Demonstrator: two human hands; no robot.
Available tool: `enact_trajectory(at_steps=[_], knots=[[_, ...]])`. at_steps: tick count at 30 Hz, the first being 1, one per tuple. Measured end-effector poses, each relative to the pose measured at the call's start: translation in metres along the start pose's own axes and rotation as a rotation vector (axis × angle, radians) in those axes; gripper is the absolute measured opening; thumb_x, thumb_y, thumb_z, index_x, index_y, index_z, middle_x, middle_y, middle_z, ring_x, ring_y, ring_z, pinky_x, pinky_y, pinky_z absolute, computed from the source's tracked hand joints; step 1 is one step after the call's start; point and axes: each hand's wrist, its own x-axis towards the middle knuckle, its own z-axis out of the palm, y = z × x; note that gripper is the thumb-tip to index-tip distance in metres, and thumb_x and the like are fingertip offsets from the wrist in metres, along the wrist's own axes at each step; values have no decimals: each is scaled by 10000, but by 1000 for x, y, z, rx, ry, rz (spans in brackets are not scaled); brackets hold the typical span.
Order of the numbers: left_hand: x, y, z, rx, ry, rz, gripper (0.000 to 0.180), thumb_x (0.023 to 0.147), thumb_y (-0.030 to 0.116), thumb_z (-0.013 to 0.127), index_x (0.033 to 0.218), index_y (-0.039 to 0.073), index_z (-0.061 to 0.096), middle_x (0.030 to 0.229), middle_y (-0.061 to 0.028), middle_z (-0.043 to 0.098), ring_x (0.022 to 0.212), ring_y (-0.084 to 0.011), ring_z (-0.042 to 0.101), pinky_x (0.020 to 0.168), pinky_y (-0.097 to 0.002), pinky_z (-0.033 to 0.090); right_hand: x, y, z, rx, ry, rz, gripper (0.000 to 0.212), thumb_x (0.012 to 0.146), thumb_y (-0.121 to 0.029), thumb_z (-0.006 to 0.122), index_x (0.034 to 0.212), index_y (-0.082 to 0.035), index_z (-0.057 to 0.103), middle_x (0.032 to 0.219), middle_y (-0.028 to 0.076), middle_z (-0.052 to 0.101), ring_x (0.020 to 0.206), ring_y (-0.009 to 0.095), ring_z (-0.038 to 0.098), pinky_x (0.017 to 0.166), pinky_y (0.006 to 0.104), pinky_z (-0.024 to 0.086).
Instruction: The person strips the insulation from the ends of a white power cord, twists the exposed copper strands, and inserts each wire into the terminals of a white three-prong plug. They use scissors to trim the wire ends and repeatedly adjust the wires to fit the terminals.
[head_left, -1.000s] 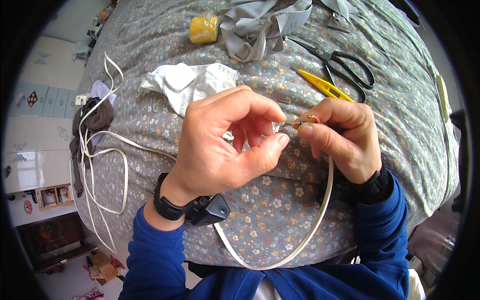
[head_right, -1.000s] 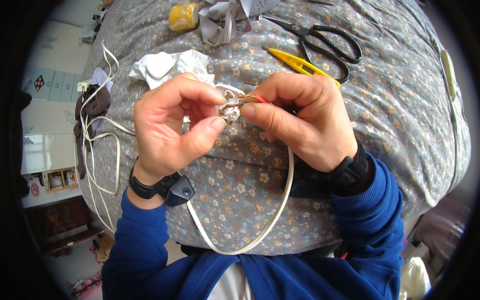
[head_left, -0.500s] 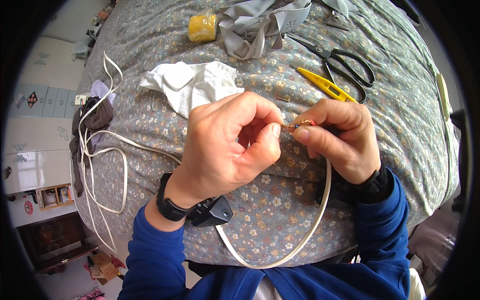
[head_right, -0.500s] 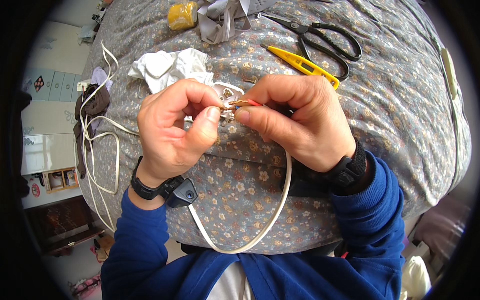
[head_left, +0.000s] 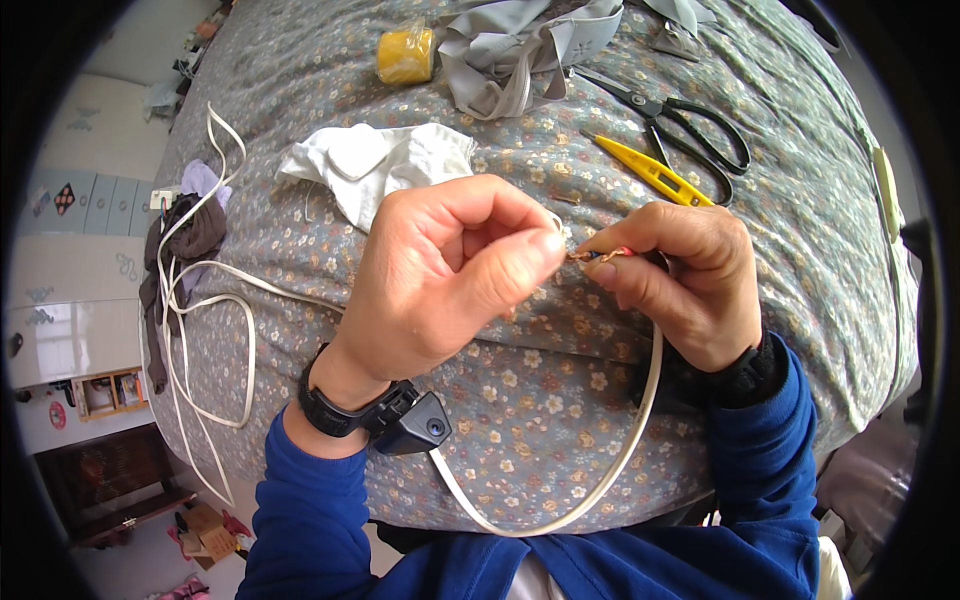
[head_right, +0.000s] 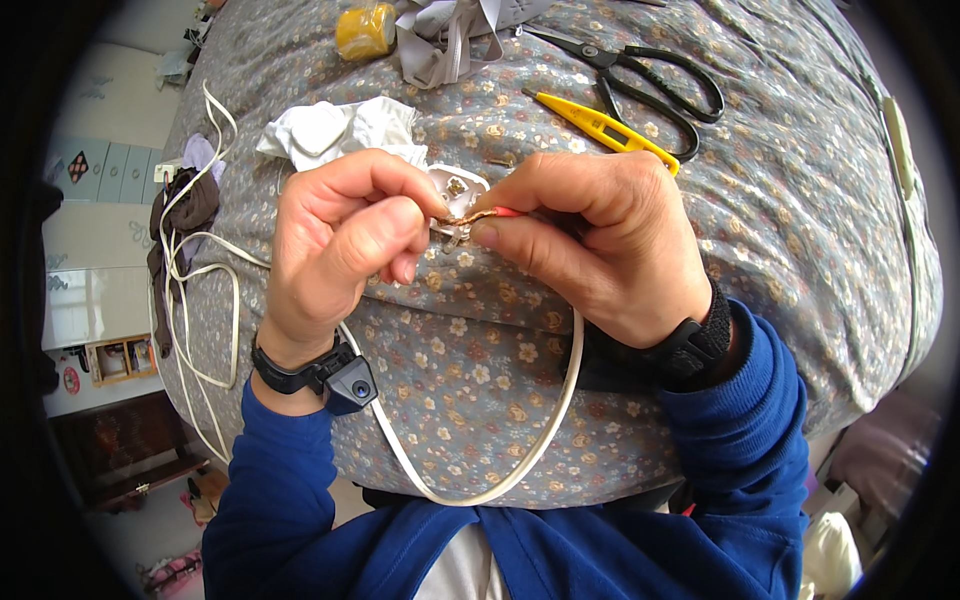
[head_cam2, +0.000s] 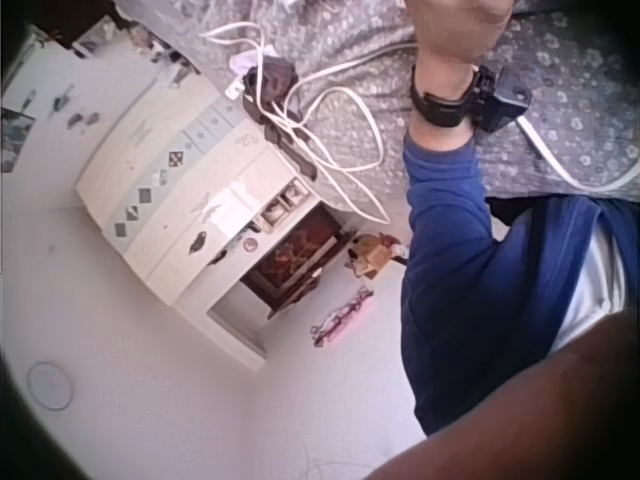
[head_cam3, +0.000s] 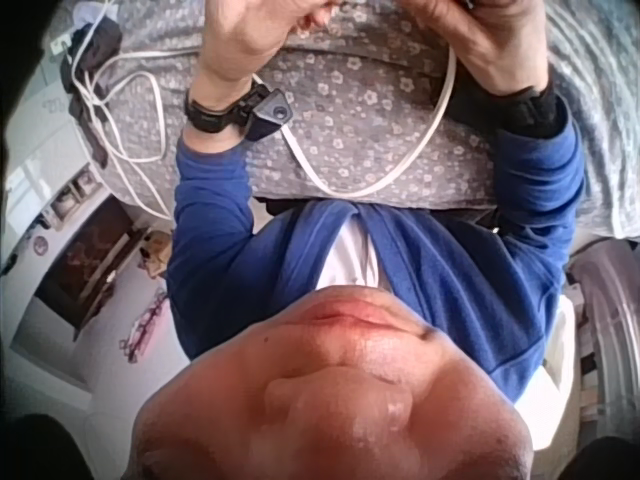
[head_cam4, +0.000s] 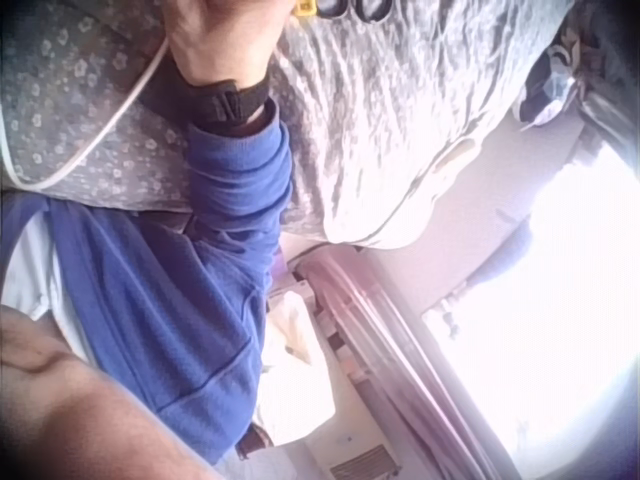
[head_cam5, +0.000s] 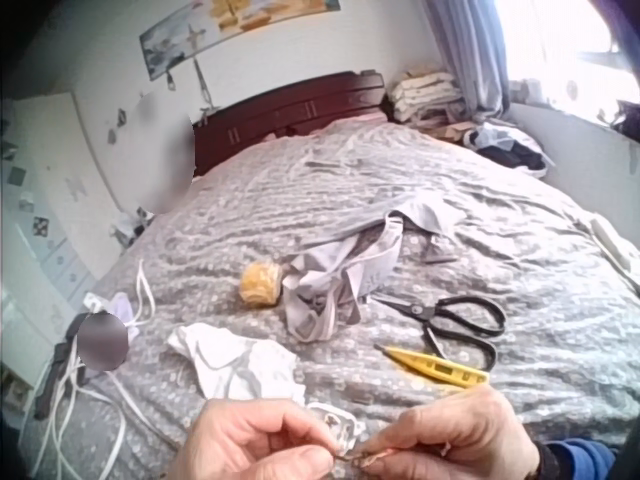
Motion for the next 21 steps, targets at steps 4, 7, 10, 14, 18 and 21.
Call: enact_trajectory(at_steps=[4, 7, 10, 14, 18, 21], knots=[[-1, 0, 1, 92, -10, -41, 194, 925, 164, 582, 895, -20, 634, 667, -30, 584, 524, -51, 496, 494, -192, 401, 1, 2, 1, -58, -16, -76, 82, 825, -44, 739, 889, -9, 703, 641, 49, 594, 569, 127, 564, 544, 265, 435], [1, -1, -3, -75, -88, -150, 190, 931, 162, 565, 854, -5, 611, 637, 0, 540, 468, -44, 445, 445, -191, 359, 6, 5, 0, -246, 7, -325, 134, 770, -39, 755, 896, -6, 719, 618, 51, 595, 522, 166, 568, 515, 284, 428], [3, -4, -3, -423, -114, -375, 185, 935, 157, 549, 846, 3, 602, 609, 25, 486, 427, -35, 391, 404, -189, 314, 6, 1, -4, -479, 30, -527, 181, 723, -36, 764, 894, -16, 710, 621, 65, 586, 522, 215, 568, 502, 321, 427], [3, -4, -2, -557, -107, -360, 195, 955, 171, 558, 896, -7, 611, 620, 16, 485, 461, -38, 412, 429, -187, 334, 4, -4, 0, -396, 103, -384, 123, 763, -20, 756, 871, -17, 698, 635, 78, 613, 541, 211, 603, 508, 295, 458], [4, -1, -7, 239, 198, 432, 98, 874, 87, 697, 923, 7, 671, 760, -28, 623, 629, -78, 567, 547, -206, 442, 1, -4, 7, -121, 102, 32, 79, 827, -52, 743, 826, 6, 688, 587, 58, 578, 527, 96, 538, 501, 260, 420], [4, -1, -10, 549, 112, 703, 203, 754, 43, 760, 945, 31, 693, 800, -51, 621, 671, -135, 578, 588, -249, 460, 1, -2, 8, -58, 59, 90, 68, 835, -56, 732, 829, -3, 690, 589, 52, 570, 525, 84, 500, 497, 270, 412]])
